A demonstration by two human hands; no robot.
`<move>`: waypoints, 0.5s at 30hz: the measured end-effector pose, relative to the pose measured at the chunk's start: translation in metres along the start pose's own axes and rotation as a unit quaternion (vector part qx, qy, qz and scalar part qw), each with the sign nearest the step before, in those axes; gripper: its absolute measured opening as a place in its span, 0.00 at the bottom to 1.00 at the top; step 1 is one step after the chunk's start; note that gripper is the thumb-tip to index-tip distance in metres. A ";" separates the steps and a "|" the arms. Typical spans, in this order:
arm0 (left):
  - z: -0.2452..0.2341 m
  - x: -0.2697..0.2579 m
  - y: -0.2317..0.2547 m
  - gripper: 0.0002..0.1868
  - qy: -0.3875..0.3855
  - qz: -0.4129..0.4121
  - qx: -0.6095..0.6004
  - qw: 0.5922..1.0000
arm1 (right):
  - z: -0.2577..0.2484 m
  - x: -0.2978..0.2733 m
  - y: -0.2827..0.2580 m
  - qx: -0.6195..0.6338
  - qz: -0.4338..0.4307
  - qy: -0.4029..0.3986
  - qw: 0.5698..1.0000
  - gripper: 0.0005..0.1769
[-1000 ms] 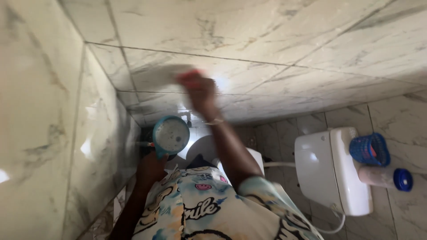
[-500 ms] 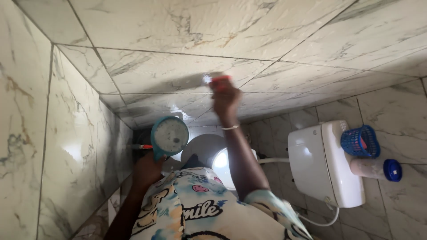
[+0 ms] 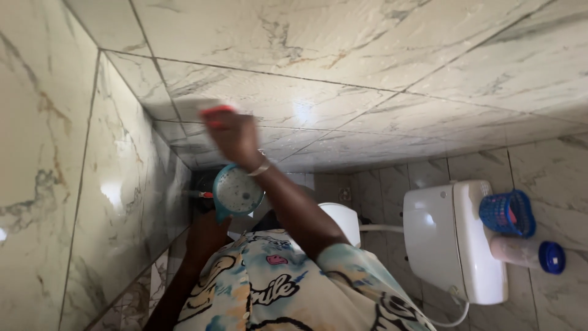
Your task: The person scrubs the tiled bathroom walls with a red sponge while holding a blue plastic scoop containing soapy water. They repeatedly dip the sponge into the scoop and wipe different sections of the wall near the toilet.
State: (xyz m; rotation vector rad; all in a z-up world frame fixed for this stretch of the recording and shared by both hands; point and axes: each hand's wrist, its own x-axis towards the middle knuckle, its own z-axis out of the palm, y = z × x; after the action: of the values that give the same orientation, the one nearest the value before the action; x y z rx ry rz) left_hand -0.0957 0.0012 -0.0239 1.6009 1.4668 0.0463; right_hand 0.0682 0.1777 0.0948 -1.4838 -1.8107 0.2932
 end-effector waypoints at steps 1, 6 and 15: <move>-0.001 -0.002 0.003 0.21 -0.003 -0.010 -0.021 1.000 | 0.017 0.007 -0.014 0.050 -0.090 0.052 0.993 0.08; -0.005 -0.011 0.005 0.23 0.019 -0.047 -0.041 0.998 | 0.047 0.011 -0.048 0.026 -0.108 0.091 0.990 0.07; -0.007 -0.011 -0.006 0.25 0.071 -0.025 -0.039 0.996 | -0.108 -0.066 0.095 0.163 0.141 0.210 0.954 0.04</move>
State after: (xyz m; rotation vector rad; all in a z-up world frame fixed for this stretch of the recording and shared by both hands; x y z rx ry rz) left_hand -0.1071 -0.0042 -0.0182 1.5225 1.5943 0.1899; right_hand 0.2137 0.1157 0.0840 -1.4333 -1.1534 0.3644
